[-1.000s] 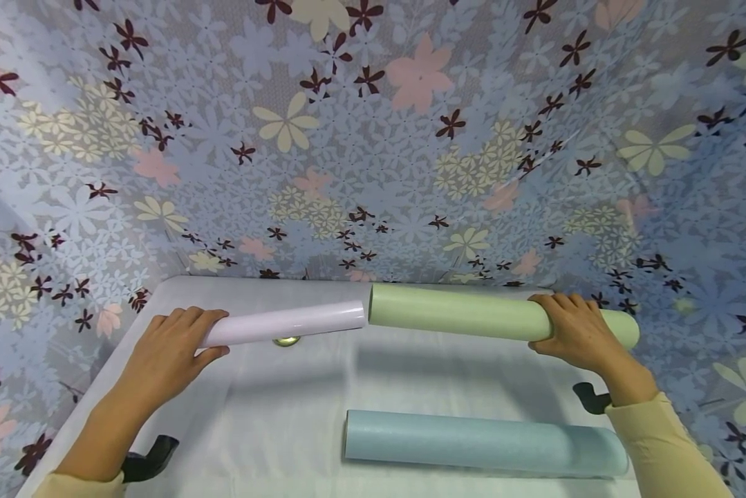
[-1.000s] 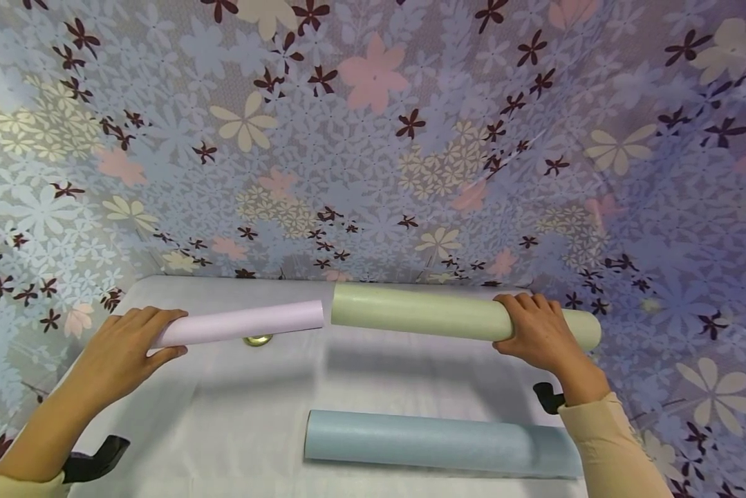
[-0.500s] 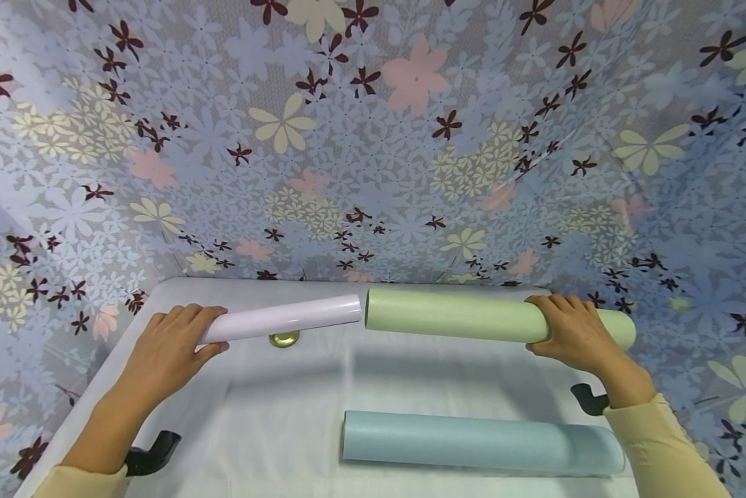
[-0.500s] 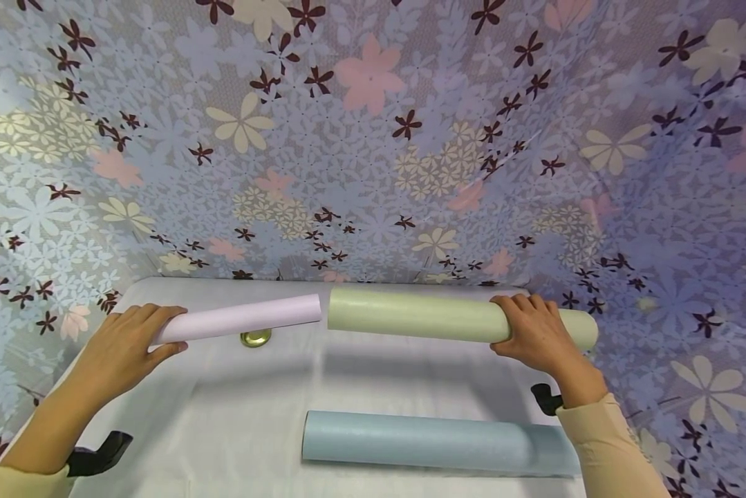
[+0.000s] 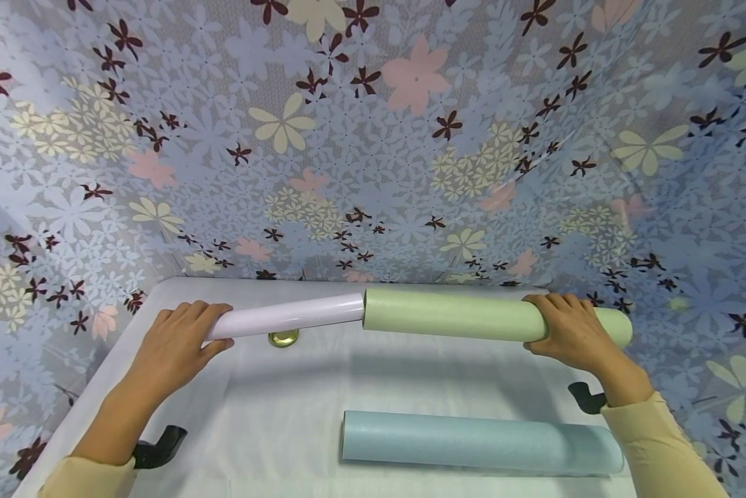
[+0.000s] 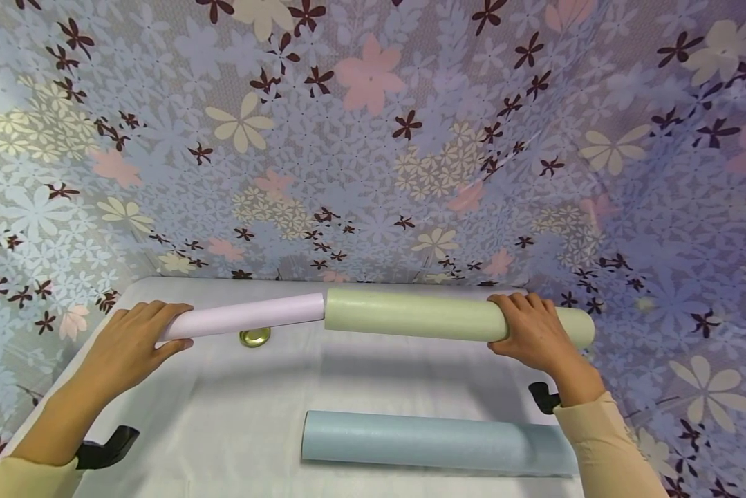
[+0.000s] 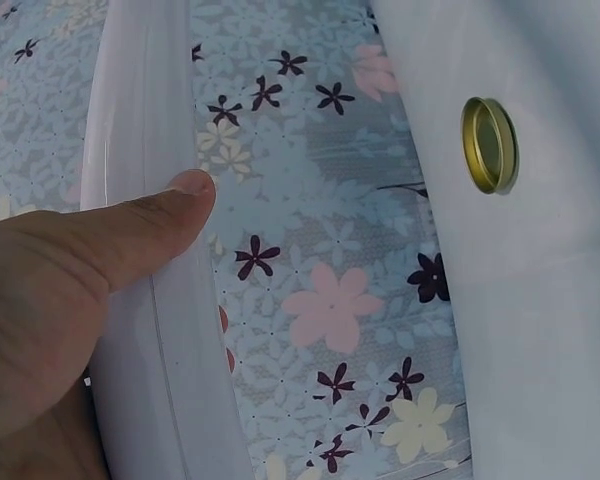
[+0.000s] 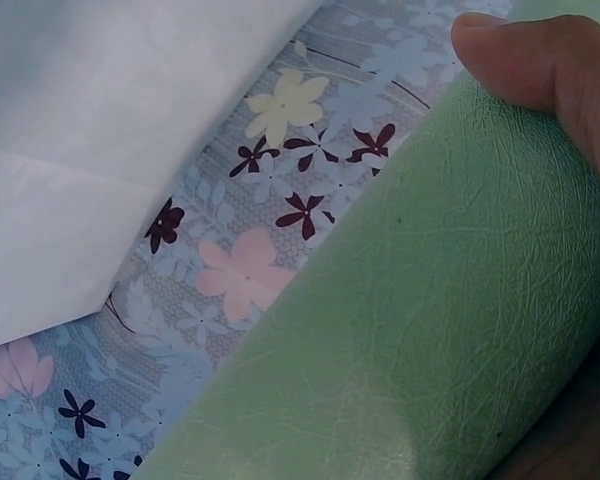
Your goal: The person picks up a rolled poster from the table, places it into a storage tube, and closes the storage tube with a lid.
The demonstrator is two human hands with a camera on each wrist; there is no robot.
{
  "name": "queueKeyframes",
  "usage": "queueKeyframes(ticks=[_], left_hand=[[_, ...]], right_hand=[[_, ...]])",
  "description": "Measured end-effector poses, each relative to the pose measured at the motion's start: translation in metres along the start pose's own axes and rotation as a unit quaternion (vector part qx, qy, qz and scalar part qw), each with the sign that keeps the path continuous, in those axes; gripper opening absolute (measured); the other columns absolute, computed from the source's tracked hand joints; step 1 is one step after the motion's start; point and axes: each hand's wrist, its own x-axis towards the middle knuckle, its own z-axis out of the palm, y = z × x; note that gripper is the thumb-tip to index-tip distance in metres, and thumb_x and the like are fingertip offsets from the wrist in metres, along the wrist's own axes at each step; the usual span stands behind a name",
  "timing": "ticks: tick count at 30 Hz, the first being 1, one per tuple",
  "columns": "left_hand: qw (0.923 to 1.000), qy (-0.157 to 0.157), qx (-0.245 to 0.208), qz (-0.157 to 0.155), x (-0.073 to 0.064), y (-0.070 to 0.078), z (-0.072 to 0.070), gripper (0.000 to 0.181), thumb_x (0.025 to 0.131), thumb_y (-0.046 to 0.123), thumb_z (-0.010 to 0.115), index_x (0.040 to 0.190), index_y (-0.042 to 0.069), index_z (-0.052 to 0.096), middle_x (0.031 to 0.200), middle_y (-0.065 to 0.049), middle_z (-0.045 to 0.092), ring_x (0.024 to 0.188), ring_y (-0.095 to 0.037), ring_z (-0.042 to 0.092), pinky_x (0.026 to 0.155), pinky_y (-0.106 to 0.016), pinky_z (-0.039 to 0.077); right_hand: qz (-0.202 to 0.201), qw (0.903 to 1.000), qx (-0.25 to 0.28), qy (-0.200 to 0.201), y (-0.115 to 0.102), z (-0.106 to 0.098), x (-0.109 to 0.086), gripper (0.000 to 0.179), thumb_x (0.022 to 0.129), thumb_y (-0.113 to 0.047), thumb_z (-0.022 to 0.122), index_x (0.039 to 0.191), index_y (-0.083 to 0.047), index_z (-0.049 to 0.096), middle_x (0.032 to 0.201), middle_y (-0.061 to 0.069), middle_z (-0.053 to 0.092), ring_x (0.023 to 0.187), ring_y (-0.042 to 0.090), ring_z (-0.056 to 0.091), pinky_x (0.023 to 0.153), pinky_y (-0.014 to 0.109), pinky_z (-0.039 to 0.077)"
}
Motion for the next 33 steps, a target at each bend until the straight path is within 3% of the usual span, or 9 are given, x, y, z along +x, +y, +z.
queueKeyframes(ticks=[33], left_hand=[[0.9996,0.002,0.001,0.029,0.017,0.022,0.011,0.054,0.074,0.032,0.079,0.12,0.012,0.058,0.107,-0.011,0.065,0.098,-0.032,0.059,0.08,-0.049,0.042]], right_hand=[[-0.011,0.9998,-0.006,0.018,-0.005,0.0,-0.002,0.08,0.058,-0.033,0.087,0.125,-0.011,0.05,0.116,0.021,0.059,0.103,0.044,0.051,0.082,0.058,0.035]])
